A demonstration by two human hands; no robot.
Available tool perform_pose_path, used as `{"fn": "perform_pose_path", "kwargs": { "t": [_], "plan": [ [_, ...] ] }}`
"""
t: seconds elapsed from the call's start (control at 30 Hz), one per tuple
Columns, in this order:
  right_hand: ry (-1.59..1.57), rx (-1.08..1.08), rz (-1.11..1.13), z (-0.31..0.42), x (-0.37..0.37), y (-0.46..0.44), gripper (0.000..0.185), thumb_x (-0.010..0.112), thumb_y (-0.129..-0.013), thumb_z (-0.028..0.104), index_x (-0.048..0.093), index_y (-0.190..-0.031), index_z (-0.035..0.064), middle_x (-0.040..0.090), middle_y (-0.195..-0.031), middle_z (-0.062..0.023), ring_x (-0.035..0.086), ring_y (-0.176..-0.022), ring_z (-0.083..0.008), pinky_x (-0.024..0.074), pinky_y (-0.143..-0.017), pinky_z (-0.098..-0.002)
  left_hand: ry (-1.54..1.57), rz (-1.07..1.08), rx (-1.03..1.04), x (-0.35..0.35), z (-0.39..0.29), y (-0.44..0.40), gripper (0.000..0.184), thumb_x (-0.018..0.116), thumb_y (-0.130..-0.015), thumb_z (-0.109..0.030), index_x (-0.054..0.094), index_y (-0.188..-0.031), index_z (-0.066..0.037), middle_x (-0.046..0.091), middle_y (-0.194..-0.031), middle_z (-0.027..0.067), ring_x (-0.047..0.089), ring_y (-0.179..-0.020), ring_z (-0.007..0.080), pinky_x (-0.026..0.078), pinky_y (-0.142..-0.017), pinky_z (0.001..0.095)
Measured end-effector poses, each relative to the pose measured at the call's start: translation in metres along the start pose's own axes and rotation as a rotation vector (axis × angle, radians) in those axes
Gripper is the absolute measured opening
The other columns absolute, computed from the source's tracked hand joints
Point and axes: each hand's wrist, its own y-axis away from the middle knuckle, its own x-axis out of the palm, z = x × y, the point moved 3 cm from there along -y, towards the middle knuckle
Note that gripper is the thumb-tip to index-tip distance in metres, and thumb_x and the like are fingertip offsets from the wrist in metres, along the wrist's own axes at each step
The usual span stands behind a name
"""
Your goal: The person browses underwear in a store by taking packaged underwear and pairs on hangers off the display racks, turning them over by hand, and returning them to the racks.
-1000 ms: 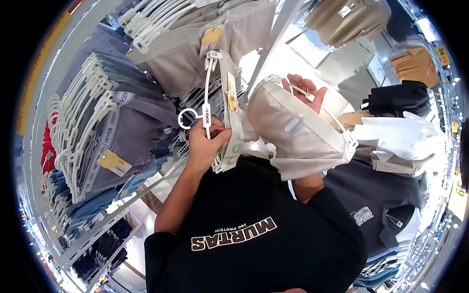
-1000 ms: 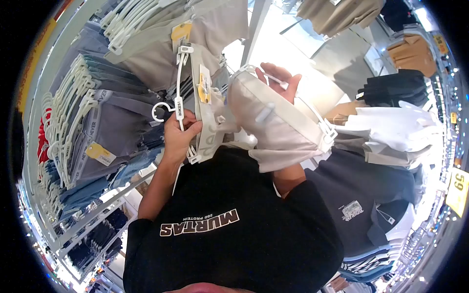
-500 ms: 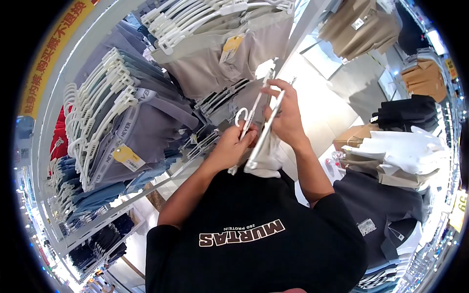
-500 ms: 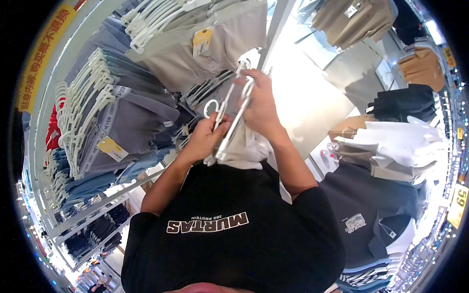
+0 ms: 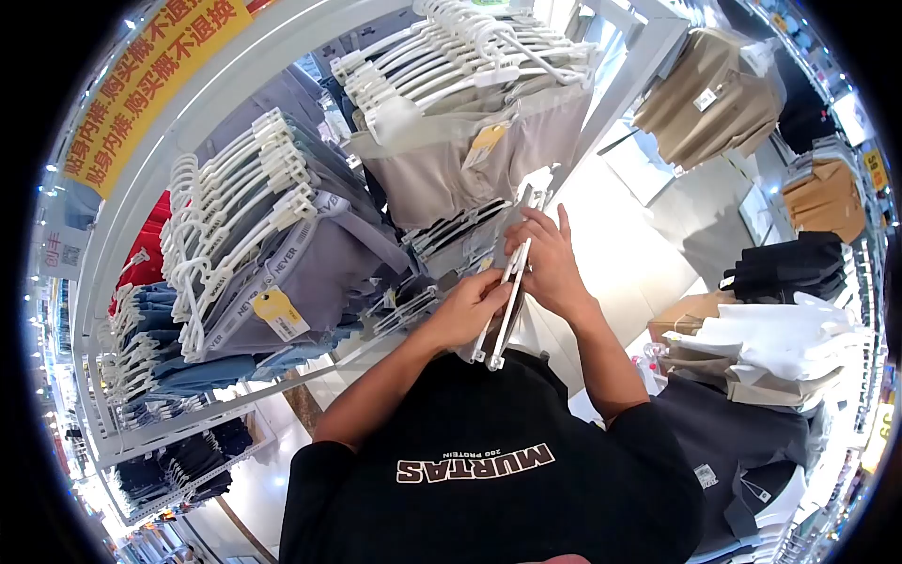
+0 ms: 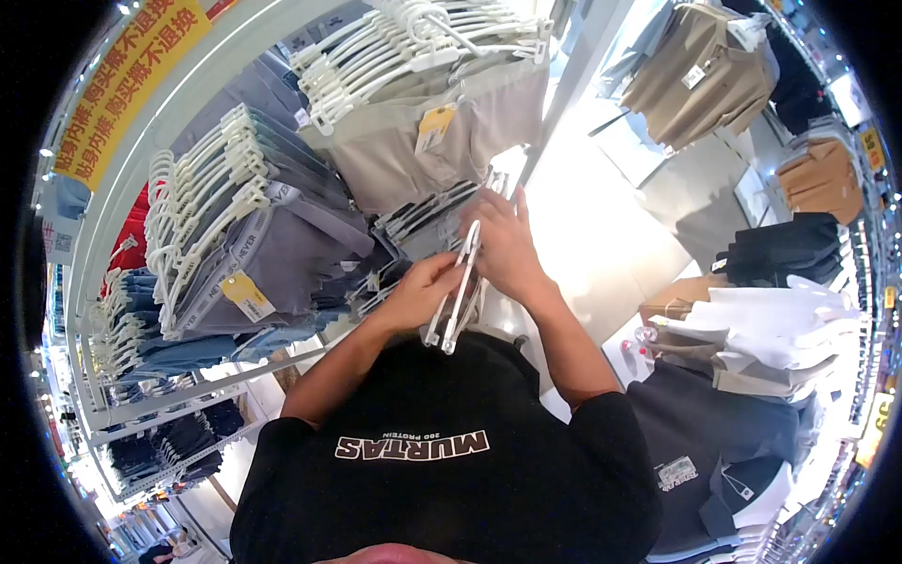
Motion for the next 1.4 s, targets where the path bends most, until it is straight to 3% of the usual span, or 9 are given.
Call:
{"fn": "perform_pose_path", "kwargs": {
  "t": [0.17,0.33,0.4,0.53,0.63,0.83,1.0,1.13,1.4],
  "plan": [
    [0.009,-0.013,-0.145,-0.010,-0.009,-0.017,0.023,0.067,-0.069,0.000,0.057,-0.089,0.0082,0.058,-0.095,-0.0097,0.054,-0.107,-0.0338,0.0190,-0.116,-0.0582,0.191,-0.065,0.136,-0.014,-0.016,0.023,0.039,0.054,-0.101,-0.014,0.050,-0.136,0.003,0.064,-0.112,0.0064,0.059,-0.100,0.0115,0.047,-0.091,0.0259],
    [0.089,-0.097,-0.333,-0.014,-0.043,-0.049,0.027,0.067,-0.071,0.000,0.055,-0.093,0.0076,0.055,-0.092,-0.0096,0.054,-0.099,-0.0344,0.0261,-0.112,-0.0584,0.160,-0.157,0.305,-0.031,-0.021,0.037,0.073,0.075,-0.085,-0.017,0.038,-0.145,0.001,0.050,-0.137,0.0117,0.047,-0.128,0.0178,0.035,-0.109,0.0322],
    [0.087,-0.090,-0.383,-0.017,-0.057,-0.066,0.025,0.065,-0.075,0.002,0.055,-0.097,0.0048,0.053,-0.095,-0.0148,0.052,-0.099,-0.0391,0.0261,-0.113,-0.0572,0.090,-0.204,0.380,-0.031,-0.035,0.034,0.077,0.077,-0.084,-0.013,0.034,-0.146,0.002,0.049,-0.137,0.0131,0.046,-0.128,0.0183,0.033,-0.110,0.0315],
    [0.105,-0.014,-0.524,-0.005,-0.090,-0.104,0.022,0.059,-0.077,0.003,0.056,-0.098,0.0023,0.052,-0.092,-0.0162,0.051,-0.091,-0.0354,0.0403,-0.083,-0.0415,0.011,-0.267,0.367,-0.046,-0.049,0.020,0.062,0.073,-0.087,-0.009,0.041,-0.139,0.002,0.055,-0.131,0.0107,0.053,-0.118,0.0165,0.041,-0.102,0.0310],
    [0.104,-0.013,-0.570,-0.002,-0.104,-0.124,0.020,0.058,-0.079,0.004,0.057,-0.099,0.0009,0.055,-0.097,-0.0157,0.054,-0.091,-0.0337,0.0438,-0.082,-0.0407,-0.050,-0.338,0.383,-0.054,-0.058,0.012,0.037,0.067,-0.093,-0.012,0.054,-0.125,0.003,0.065,-0.110,0.0072,0.059,-0.098,0.0125,0.048,-0.087,0.0281],
    [0.009,-0.059,-0.443,0.037,-0.105,-0.145,0.023,0.058,-0.079,0.004,0.056,-0.101,0.0004,0.056,-0.095,-0.0167,0.056,-0.089,-0.0346,0.0454,-0.081,-0.0409,-0.095,-0.332,0.322,-0.073,-0.053,0.016,0.025,0.064,-0.096,-0.018,0.064,-0.111,0.003,0.067,-0.089,0.0048,0.057,-0.079,0.0100,0.048,-0.071,0.0284],
    [0.271,-0.038,-0.473,0.039,-0.081,-0.143,0.028,0.058,-0.077,0.001,0.062,-0.105,0.0019,0.062,-0.104,-0.0196,0.058,-0.098,-0.0387,0.0451,-0.087,-0.0434,-0.149,-0.301,0.171,-0.087,-0.033,0.017,0.032,0.064,-0.095,-0.022,0.062,-0.115,0.002,0.070,-0.089,0.0127,0.064,-0.080,0.0191,0.050,-0.074,0.0336],
    [0.376,0.014,-0.530,0.038,-0.067,-0.139,0.040,0.057,-0.081,0.002,0.060,-0.121,0.0023,0.062,-0.117,-0.0192,0.054,-0.113,-0.0384,0.0388,-0.102,-0.0427,-0.226,-0.282,0.221,-0.089,-0.013,0.007,0.040,0.067,-0.090,-0.028,0.060,-0.115,0.002,0.067,-0.098,0.0254,0.065,-0.091,0.0422,0.050,-0.080,0.0432],
    [0.196,0.060,-0.724,0.054,-0.046,-0.117,0.053,0.059,-0.089,0.003,0.047,-0.140,-0.0001,0.048,-0.143,-0.0188,0.041,-0.137,-0.0320,0.0269,-0.116,-0.0403,-0.209,-0.306,0.362,-0.099,0.028,-0.011,0.031,0.060,-0.095,-0.027,0.060,-0.106,0.003,0.066,-0.089,0.0253,0.063,-0.083,0.0426,0.048,-0.074,0.0435]
  ]
}}
